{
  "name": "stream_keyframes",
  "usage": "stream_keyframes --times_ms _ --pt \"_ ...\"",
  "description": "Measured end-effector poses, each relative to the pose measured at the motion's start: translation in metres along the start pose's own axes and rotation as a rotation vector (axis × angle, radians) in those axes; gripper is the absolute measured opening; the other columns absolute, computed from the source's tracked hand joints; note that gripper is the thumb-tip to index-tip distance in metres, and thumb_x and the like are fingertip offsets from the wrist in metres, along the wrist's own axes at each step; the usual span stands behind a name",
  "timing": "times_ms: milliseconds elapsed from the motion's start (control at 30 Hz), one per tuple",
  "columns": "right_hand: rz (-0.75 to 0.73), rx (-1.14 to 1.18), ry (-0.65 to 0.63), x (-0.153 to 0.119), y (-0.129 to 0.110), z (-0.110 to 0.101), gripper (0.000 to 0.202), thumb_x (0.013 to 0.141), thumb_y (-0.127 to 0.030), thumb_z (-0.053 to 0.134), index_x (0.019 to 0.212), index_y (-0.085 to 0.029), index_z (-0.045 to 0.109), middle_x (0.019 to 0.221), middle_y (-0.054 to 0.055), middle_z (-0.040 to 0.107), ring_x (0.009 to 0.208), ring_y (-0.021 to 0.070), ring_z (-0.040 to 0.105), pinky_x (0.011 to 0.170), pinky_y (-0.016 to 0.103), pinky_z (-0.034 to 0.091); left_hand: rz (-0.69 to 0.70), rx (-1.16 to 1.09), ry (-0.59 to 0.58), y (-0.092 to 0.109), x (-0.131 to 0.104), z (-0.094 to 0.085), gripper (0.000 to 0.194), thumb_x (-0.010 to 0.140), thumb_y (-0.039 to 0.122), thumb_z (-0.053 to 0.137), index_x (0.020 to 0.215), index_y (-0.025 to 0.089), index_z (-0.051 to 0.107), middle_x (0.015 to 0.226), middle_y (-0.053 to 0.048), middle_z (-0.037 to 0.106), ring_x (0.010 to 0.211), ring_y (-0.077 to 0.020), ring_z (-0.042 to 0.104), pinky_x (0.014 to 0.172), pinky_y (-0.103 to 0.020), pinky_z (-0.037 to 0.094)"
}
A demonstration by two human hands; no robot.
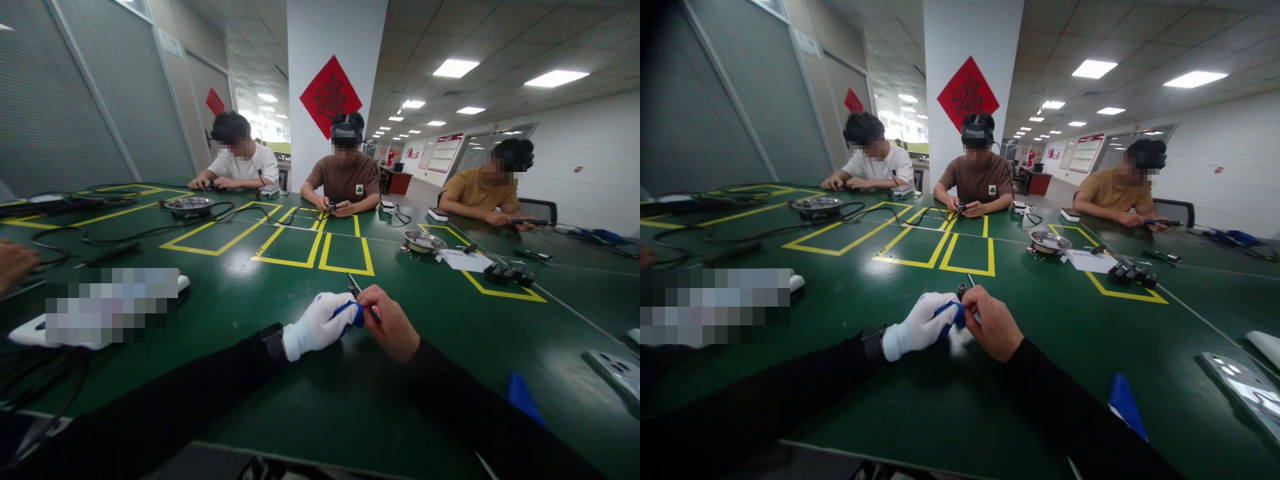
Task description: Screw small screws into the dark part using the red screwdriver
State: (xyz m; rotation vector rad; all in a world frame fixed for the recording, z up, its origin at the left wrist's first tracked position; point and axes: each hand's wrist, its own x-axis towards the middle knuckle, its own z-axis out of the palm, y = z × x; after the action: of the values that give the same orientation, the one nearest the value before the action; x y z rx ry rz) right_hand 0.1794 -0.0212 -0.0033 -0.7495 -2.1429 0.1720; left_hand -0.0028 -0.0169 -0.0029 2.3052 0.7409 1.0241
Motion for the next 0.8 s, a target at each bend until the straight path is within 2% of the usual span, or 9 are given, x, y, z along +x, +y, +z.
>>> stream_keyframes --times_ms 67,100,200,267,333,400,500,667,800 --pt "0.081 -0.079 0.053 -0.001 0.005 -0.002 0.002 0.088 -0.020 0.042 0.089 -0.021 0.043 0.084 0.004 0.057 0.069 0.0146 0.057 0.065 0.029 0.046 -0.071 -0.011 0.020 0.001 0.001 0.000 0.037 0.094 0.034 0.034 0.072 0.015 0.057 0.057 0.002 0.052 0.051 -0.0085 0.050 0.056 -0.021 0.041" --pt "0.137 -0.133 0.081 -0.001 0.007 -0.005 0.001 0.088 -0.021 0.042 0.088 -0.020 0.043 0.081 0.003 0.057 0.068 0.0147 0.057 0.064 0.028 0.045 -0.099 -0.003 0.073 0.001 0.003 0.000 0.036 0.093 0.035 0.035 0.074 0.014 0.058 0.059 0.002 0.053 0.053 -0.0092 0.052 0.058 -0.022 0.043" --pt "0.270 -0.291 0.058 -0.001 0.014 -0.012 0.007 0.088 -0.026 0.044 0.087 -0.020 0.046 0.074 0.001 0.057 0.063 0.0154 0.057 0.061 0.028 0.042 -0.085 0.093 0.330 -0.002 0.006 -0.001 0.026 0.084 0.038 0.052 0.095 0.015 0.058 0.089 -0.005 0.062 0.082 -0.0167 0.061 0.078 -0.031 0.049" --pt "0.277 -0.344 -0.028 -0.001 0.017 -0.014 0.008 0.088 -0.027 0.046 0.088 -0.019 0.050 0.072 0.001 0.059 0.064 0.0157 0.057 0.060 0.027 0.041 -0.024 0.195 0.391 -0.007 0.008 0.000 0.055 0.071 0.037 0.068 0.120 0.017 0.050 0.120 -0.011 0.054 0.113 -0.0256 0.051 0.097 -0.040 0.042" --pt "0.226 -0.365 -0.085 -0.002 0.019 -0.014 0.007 0.087 -0.025 0.049 0.089 -0.019 0.053 0.074 0.002 0.062 0.067 0.0159 0.058 0.062 0.027 0.041 0.017 0.284 0.308 -0.014 0.008 0.004 0.086 0.060 0.034 0.076 0.135 0.019 0.037 0.138 -0.013 0.040 0.131 -0.0311 0.034 0.108 -0.046 0.031" --pt "0.159 -0.393 -0.115 -0.002 0.018 -0.011 0.007 0.085 -0.023 0.051 0.088 -0.019 0.055 0.076 0.002 0.063 0.069 0.0162 0.058 0.065 0.027 0.041 0.009 0.298 0.184 -0.022 0.007 0.009 0.097 0.059 0.033 0.076 0.141 0.018 0.027 0.142 -0.015 0.035 0.134 -0.0315 0.030 0.111 -0.047 0.027" --pt "0.093 -0.464 -0.152 -0.002 0.016 -0.007 0.008 0.083 -0.022 0.052 0.087 -0.018 0.058 0.074 0.003 0.063 0.068 0.0162 0.057 0.066 0.028 0.040 -0.036 0.227 0.059 -0.031 0.007 0.013 0.092 0.067 0.030 0.071 0.143 0.019 0.021 0.139 -0.014 0.043 0.128 -0.0281 0.041 0.107 -0.044 0.034" --pt "0.105 -0.566 -0.175 0.000 0.011 -0.004 0.011 0.085 -0.022 0.050 0.086 -0.018 0.059 0.072 0.004 0.063 0.066 0.0159 0.055 0.065 0.027 0.036 -0.129 0.174 0.074 -0.041 0.010 0.010 0.076 0.073 0.027 0.065 0.140 0.021 0.030 0.136 -0.011 0.048 0.125 -0.0260 0.046 0.106 -0.042 0.037" --pt "0.066 -0.606 -0.221 0.002 0.011 -0.003 0.011 0.086 -0.022 0.050 0.084 -0.018 0.060 0.073 0.004 0.063 0.067 0.0164 0.054 0.064 0.029 0.035 -0.139 0.180 0.056 -0.044 0.011 0.008 0.068 0.073 0.028 0.065 0.135 0.021 0.040 0.134 -0.008 0.051 0.123 -0.0244 0.048 0.107 -0.040 0.036"
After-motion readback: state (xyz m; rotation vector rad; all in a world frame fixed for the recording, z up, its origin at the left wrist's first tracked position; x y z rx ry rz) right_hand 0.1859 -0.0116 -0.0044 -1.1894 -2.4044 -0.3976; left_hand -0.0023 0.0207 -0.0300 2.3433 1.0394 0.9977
